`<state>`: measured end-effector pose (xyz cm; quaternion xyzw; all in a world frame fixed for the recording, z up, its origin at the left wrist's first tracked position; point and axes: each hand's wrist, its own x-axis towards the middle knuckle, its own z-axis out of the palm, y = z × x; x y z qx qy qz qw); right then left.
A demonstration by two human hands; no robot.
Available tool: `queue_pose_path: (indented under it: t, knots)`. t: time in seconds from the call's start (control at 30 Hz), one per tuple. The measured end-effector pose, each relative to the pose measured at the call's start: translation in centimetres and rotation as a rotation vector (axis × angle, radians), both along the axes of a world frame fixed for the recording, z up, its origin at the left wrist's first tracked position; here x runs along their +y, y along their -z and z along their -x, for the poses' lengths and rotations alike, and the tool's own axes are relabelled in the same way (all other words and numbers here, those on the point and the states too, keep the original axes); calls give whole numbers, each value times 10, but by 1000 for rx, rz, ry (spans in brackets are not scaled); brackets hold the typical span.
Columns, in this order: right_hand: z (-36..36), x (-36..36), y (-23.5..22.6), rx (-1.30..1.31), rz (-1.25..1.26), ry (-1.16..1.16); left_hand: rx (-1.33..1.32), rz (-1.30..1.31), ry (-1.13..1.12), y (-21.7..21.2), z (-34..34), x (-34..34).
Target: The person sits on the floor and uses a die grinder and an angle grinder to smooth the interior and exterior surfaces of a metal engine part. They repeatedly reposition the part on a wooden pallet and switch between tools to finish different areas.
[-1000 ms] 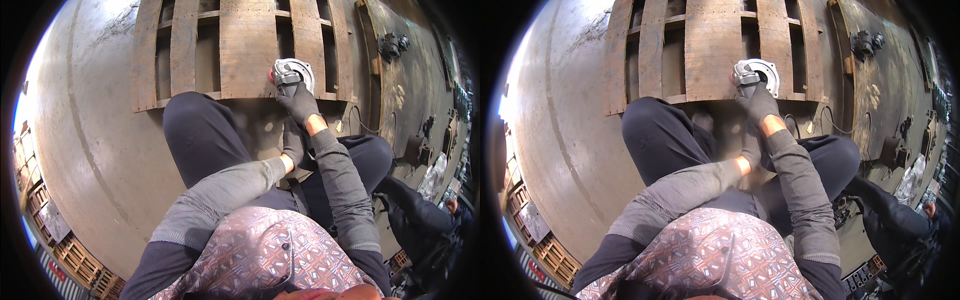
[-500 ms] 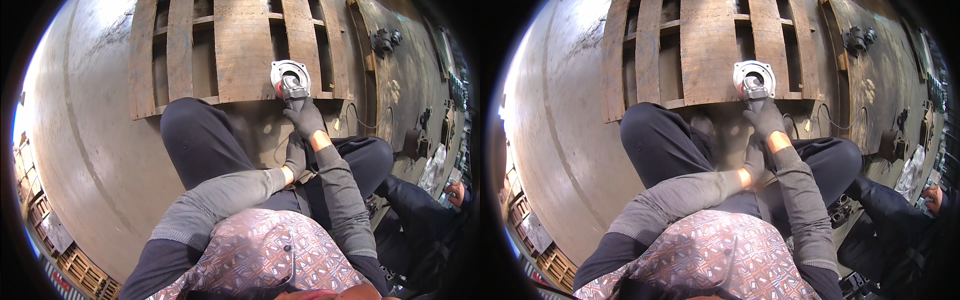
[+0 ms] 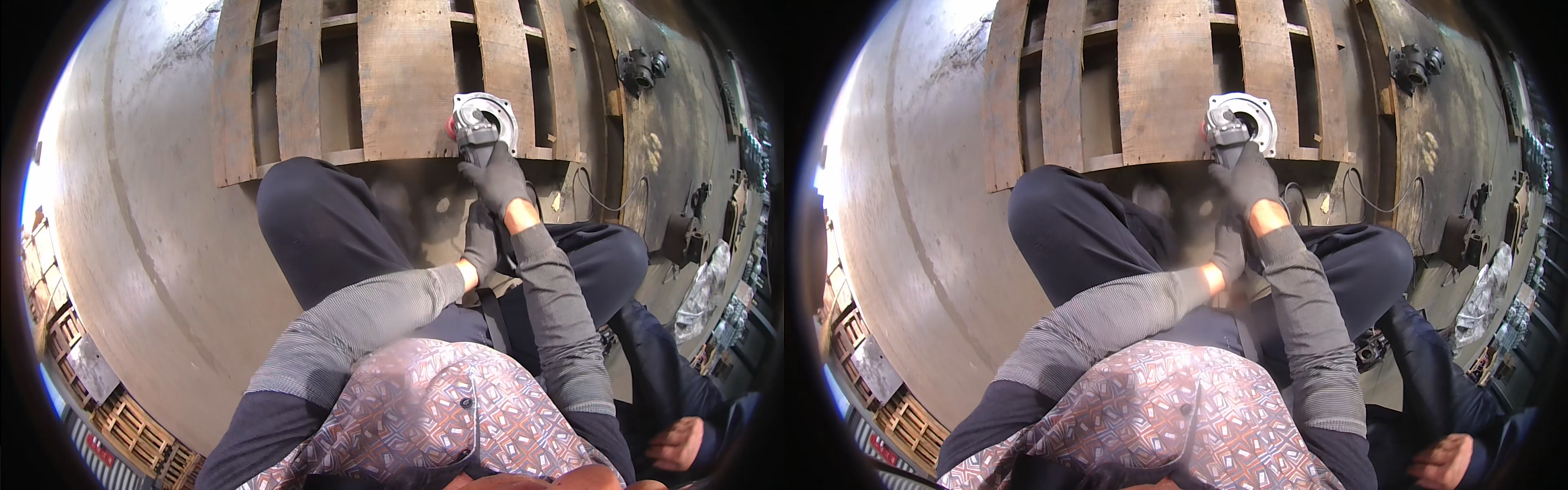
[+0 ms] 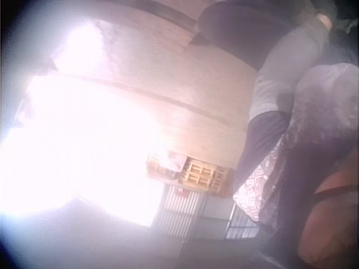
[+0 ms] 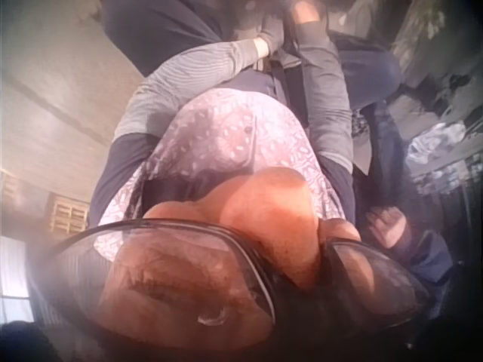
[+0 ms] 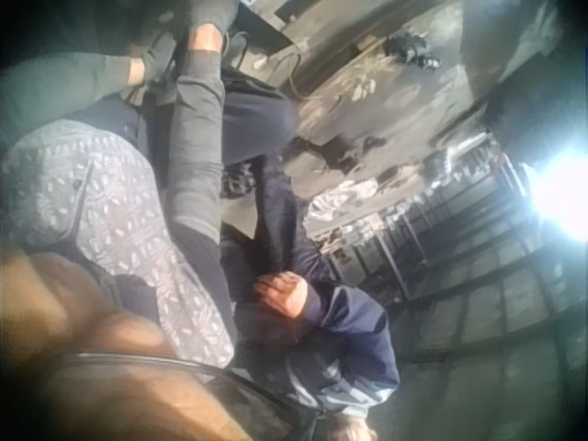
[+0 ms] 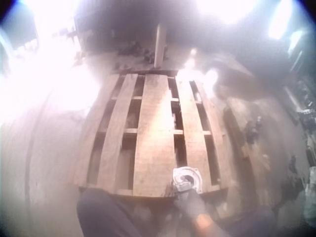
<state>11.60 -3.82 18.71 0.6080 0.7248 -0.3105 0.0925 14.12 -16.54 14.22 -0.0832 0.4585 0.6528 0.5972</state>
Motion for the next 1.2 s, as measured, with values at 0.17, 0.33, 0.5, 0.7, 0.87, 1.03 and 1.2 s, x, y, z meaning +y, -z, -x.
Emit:
queue_pose_path:
  t: [0.17, 0.33, 0.5, 0.7, 0.87, 1.03, 1.2]
  knots:
    - [-1, -2, -1, -6, 43, -30, -171, 18, -52, 7, -4, -3]
    - [-14, -9, -5, -31, 103, 15, -108, -18, 22, 21, -23, -24]
    - [-34, -28, -8, -73, -4, -42, 399, 77, 387, 40, -44, -49]
    - [-35, -28, 4, 5, -34, -28, -62, -121, 15, 30, -42, -43]
    - [-34, -28, -2, -7, -3, -30, 129, 123, 317, 18, -27, -43]
    - [-20, -13, -1, 68, 56, -58, -354, 14, -13, 1, -16, -21]
    - [-16, -11, 1, -59, 75, -67, -338, 40, -89, -8, -10, -14]
